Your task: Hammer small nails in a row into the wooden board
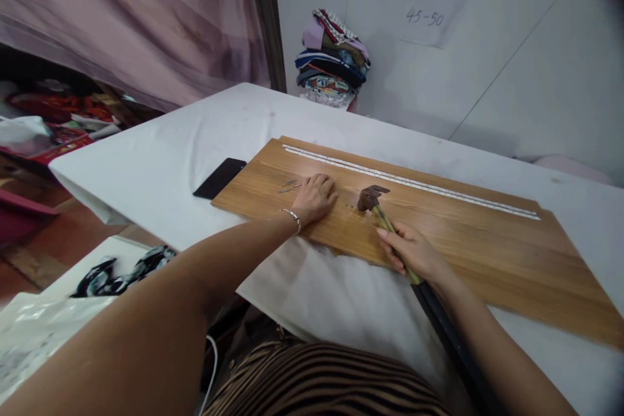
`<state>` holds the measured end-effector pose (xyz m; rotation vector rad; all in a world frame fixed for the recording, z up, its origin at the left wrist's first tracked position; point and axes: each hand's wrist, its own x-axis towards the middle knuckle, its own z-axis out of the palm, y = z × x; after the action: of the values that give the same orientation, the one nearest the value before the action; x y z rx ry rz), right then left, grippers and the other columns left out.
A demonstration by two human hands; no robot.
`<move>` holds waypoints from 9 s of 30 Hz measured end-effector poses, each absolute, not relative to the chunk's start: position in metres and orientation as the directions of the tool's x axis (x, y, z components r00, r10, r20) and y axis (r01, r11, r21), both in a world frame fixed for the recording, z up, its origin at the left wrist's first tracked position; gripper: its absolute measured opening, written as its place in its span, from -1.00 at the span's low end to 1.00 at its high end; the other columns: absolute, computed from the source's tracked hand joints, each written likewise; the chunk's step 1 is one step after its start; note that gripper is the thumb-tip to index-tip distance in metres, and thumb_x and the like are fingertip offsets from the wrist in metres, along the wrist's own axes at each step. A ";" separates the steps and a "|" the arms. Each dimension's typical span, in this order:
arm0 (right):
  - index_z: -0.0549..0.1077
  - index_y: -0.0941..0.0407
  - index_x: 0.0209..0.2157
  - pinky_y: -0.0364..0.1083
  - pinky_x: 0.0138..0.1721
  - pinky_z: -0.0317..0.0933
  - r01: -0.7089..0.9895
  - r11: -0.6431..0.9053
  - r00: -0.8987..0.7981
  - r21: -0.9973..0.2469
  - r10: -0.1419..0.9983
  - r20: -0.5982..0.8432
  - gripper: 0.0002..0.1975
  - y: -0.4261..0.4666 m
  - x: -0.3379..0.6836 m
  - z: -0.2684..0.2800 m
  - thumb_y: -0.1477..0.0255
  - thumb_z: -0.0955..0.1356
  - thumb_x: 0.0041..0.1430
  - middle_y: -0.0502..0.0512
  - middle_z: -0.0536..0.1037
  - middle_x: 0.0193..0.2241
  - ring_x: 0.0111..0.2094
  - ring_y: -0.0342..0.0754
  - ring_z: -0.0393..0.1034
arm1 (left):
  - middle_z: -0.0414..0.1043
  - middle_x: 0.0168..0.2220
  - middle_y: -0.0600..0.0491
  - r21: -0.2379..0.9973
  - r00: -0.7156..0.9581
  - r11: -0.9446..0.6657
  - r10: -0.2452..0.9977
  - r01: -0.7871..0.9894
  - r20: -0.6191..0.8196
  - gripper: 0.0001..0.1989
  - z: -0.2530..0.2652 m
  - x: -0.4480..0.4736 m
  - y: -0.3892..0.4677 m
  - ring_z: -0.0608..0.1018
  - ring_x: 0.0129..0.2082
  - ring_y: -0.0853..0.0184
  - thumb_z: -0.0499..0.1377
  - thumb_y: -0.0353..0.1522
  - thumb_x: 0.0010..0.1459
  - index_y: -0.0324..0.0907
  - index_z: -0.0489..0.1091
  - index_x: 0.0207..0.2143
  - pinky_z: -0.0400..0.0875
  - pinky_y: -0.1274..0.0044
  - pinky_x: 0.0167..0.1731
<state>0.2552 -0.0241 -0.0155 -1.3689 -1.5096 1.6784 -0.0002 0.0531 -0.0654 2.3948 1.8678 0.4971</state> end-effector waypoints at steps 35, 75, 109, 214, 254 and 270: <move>0.22 0.02 -0.48 -0.21 -0.76 -0.03 0.296 -0.262 -0.366 -0.918 0.857 -0.363 -0.49 -0.024 0.259 -0.018 -0.10 0.42 0.06 -0.19 0.22 -0.75 -0.78 -0.23 0.05 | 0.47 0.09 -0.12 0.284 0.213 -0.273 0.951 0.919 0.225 -0.75 -0.066 0.002 0.053 0.41 0.18 0.08 0.08 -0.26 0.38 -0.12 0.49 -0.05 0.24 0.21 0.24; 0.25 0.03 -0.48 -0.21 -0.72 -0.04 0.351 -0.292 -0.313 -0.889 0.859 -0.406 -0.47 -0.034 0.266 -0.026 -0.16 0.34 0.15 -0.20 0.21 -0.78 -0.77 -0.25 -0.01 | 0.45 0.15 -0.11 0.233 0.219 -0.257 0.960 0.938 0.176 -0.74 -0.056 0.003 0.043 0.40 0.23 0.11 0.09 -0.26 0.40 -0.17 0.45 0.01 0.24 0.27 0.28; 0.23 0.01 -0.42 -0.21 -0.75 -0.04 0.256 -0.284 -0.358 -0.924 0.860 -0.363 -0.54 -0.028 0.258 -0.020 -0.07 0.39 0.11 -0.23 0.23 -0.76 -0.79 -0.24 0.03 | 0.46 0.14 -0.14 0.258 0.222 -0.274 0.952 0.927 0.213 -0.74 -0.062 0.000 0.047 0.40 0.24 0.09 0.08 -0.28 0.39 -0.14 0.45 0.02 0.26 0.22 0.28; 0.23 0.02 -0.42 -0.20 -0.75 -0.03 0.255 -0.285 -0.362 -0.924 0.858 -0.364 -0.51 -0.027 0.252 -0.018 -0.10 0.39 0.03 -0.23 0.23 -0.75 -0.78 -0.24 0.02 | 0.47 0.08 -0.12 0.243 0.223 -0.286 0.941 0.927 0.256 -0.80 -0.067 -0.002 0.049 0.42 0.19 0.10 0.09 -0.30 0.38 -0.12 0.46 -0.05 0.29 0.24 0.24; 0.30 0.04 -0.28 -0.21 -0.76 -0.05 0.227 -0.307 -0.352 -0.924 0.859 -0.372 -0.48 -0.028 0.250 -0.017 -0.08 0.42 -0.01 -0.25 0.26 -0.72 -0.79 -0.24 0.02 | 0.47 0.10 -0.11 0.237 0.224 -0.282 0.944 0.930 0.242 -0.79 -0.065 -0.001 0.049 0.42 0.19 0.10 0.07 -0.29 0.39 -0.13 0.46 -0.06 0.28 0.25 0.25; 0.25 0.02 -0.38 -0.20 -0.75 -0.03 0.232 -0.286 -0.369 -0.930 0.858 -0.357 -0.50 -0.027 0.252 -0.018 -0.10 0.41 0.02 -0.23 0.25 -0.73 -0.78 -0.24 0.03 | 0.48 0.09 -0.12 0.259 0.220 -0.285 0.942 0.923 0.252 -0.79 -0.066 -0.001 0.049 0.42 0.19 0.09 0.08 -0.30 0.38 -0.12 0.47 -0.06 0.28 0.23 0.25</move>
<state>0.2517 -0.0270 -0.0180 -1.3688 -1.4761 1.7006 -0.0011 0.0488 -0.0659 2.4122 1.8452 0.5619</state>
